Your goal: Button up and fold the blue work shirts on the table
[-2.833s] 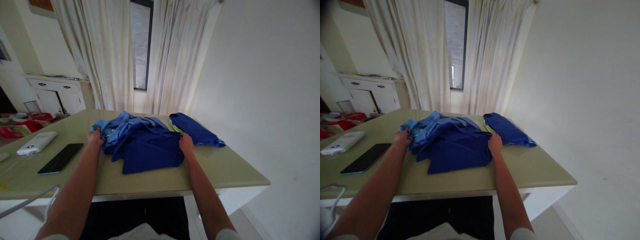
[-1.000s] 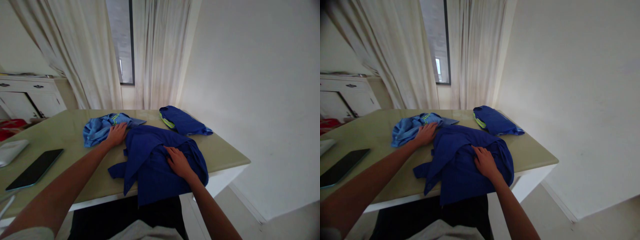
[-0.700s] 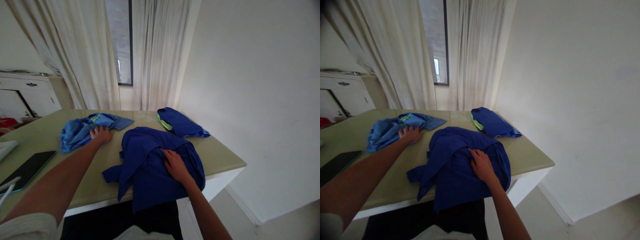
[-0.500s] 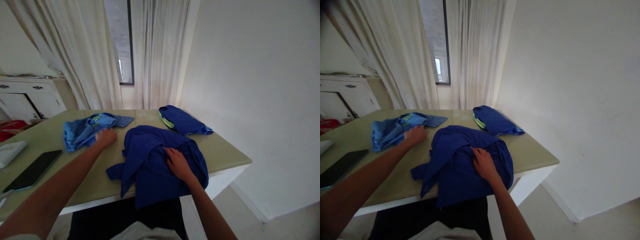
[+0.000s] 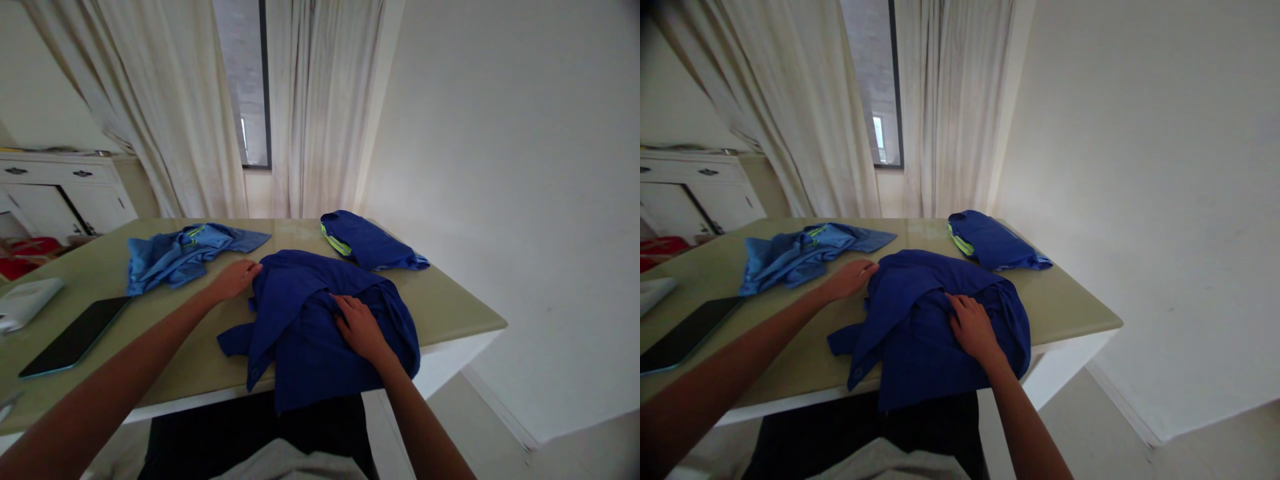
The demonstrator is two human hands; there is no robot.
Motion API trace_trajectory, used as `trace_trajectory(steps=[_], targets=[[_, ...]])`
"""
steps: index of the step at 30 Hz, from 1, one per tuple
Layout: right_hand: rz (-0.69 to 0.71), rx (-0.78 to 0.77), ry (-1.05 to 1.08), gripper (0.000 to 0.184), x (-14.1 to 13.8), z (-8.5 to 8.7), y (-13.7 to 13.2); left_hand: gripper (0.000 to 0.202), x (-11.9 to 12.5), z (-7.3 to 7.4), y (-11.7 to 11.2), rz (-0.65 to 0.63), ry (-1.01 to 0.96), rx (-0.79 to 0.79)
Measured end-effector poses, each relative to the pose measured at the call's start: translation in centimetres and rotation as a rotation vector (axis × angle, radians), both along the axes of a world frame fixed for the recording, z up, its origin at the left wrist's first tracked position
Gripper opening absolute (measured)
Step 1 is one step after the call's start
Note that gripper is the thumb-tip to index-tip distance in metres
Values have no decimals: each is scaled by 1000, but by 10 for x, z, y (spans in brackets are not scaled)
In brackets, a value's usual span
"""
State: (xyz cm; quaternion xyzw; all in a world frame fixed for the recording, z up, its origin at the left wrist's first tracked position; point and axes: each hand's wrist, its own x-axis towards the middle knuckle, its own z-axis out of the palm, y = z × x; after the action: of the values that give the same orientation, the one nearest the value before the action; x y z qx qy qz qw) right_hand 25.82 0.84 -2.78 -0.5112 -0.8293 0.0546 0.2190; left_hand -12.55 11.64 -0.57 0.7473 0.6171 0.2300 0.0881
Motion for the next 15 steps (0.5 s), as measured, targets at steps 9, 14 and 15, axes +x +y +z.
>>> trace_trajectory(steps=[9,14,15], targets=[[-10,-14,62,54,1,5,-3,51,72,5,-59,-222,-410,-46],[150,-6,319,96,-8,8,-6,42,96,46,-102,-426,-621,-40],[203,-21,379,95,-13,7,-5,41,102,57,-112,-479,-650,-53]])
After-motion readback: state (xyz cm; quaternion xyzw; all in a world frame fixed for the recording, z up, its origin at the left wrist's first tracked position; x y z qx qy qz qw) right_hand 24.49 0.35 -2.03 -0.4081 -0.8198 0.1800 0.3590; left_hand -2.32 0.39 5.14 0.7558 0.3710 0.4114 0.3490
